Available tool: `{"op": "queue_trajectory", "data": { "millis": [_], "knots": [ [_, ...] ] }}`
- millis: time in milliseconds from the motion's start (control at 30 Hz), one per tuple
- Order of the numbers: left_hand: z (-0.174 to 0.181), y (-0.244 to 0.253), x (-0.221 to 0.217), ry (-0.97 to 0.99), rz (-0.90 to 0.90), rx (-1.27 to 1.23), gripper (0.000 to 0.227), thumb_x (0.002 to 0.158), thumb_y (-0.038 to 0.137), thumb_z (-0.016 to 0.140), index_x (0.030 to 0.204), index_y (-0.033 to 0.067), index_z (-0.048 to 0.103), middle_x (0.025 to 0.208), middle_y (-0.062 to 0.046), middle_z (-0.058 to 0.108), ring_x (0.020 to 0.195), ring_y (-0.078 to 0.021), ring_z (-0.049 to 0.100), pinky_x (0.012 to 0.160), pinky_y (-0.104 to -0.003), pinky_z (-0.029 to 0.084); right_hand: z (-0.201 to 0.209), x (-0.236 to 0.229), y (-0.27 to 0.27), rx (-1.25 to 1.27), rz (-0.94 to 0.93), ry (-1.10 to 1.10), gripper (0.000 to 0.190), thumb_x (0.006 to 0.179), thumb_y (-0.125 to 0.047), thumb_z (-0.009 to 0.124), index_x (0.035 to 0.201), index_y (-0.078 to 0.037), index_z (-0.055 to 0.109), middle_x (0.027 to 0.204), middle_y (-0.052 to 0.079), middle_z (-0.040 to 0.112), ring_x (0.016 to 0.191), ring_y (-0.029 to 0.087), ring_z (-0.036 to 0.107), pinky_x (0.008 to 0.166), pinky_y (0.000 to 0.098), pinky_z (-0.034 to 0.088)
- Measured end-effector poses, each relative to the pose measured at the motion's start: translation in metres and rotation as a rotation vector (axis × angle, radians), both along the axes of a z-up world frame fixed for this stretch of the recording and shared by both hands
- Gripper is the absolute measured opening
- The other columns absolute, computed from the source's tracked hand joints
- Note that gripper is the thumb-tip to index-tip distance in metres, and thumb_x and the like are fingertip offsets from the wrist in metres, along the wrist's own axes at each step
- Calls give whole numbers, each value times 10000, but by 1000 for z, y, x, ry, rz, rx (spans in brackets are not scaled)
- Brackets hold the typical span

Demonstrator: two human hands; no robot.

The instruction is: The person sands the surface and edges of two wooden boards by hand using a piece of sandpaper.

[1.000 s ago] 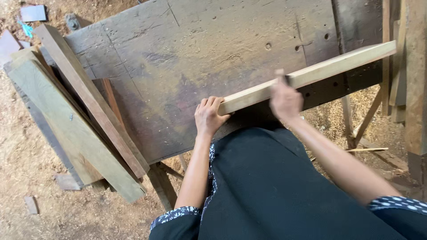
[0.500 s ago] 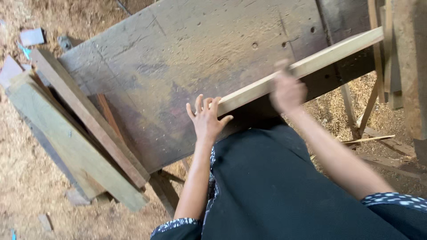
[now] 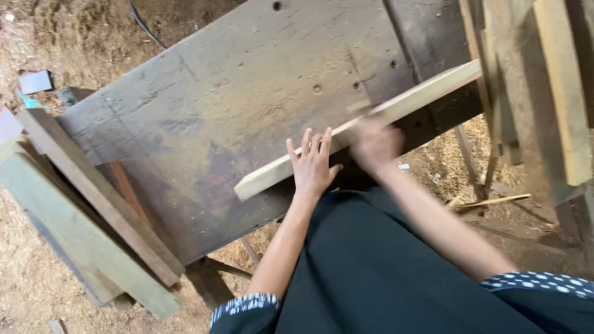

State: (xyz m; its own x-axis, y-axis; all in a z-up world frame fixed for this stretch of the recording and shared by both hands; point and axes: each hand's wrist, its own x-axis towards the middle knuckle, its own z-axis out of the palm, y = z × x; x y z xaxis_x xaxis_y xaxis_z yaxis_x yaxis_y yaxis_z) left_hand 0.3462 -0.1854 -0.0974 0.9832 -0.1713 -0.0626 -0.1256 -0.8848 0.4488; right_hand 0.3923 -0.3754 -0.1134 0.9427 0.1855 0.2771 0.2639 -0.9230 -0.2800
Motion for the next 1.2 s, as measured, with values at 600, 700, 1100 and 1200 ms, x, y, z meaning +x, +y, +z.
{"op": "queue_trajectory", "data": {
  "millis": [600, 700, 1100, 1200],
  "knots": [
    [3, 57, -2, -40, 113, -129, 615, 586, 135, 858, 1183, 174, 716, 1112, -26, 747, 1053, -225, 685, 893, -391, 493, -15, 5, -17, 194, 328, 169, 215, 1067, -277, 469, 1012, -189, 658, 826, 88, 669, 542, 245, 589, 456, 388, 447],
    [4, 52, -2, -68, 124, -36, 596, 536, 143, 857, 1116, 165, 718, 1097, -17, 746, 1018, -224, 677, 893, -389, 496, -5, 48, -81, -37, 23, 119, 435, 1231, -313, 450, 865, -171, 634, 636, 71, 563, 511, 213, 508, 457, 400, 387],
    [-9, 57, -1, -61, 94, -23, 526, 616, 302, 896, 1079, 156, 696, 1029, -17, 713, 970, -246, 660, 852, -403, 487, -10, 22, -31, -191, 61, 214, 355, 1164, -327, 457, 1053, -207, 772, 646, 71, 632, 516, 232, 591, 436, 399, 443],
    [-12, 56, -5, -59, 93, -2, 485, 664, 278, 887, 1091, 159, 693, 1006, -9, 700, 984, -237, 661, 863, -396, 488, -4, 53, -98, -157, -53, 152, 365, 1170, -288, 403, 1307, -136, 705, 786, 82, 660, 562, 210, 592, 425, 363, 462]
  ]
}}
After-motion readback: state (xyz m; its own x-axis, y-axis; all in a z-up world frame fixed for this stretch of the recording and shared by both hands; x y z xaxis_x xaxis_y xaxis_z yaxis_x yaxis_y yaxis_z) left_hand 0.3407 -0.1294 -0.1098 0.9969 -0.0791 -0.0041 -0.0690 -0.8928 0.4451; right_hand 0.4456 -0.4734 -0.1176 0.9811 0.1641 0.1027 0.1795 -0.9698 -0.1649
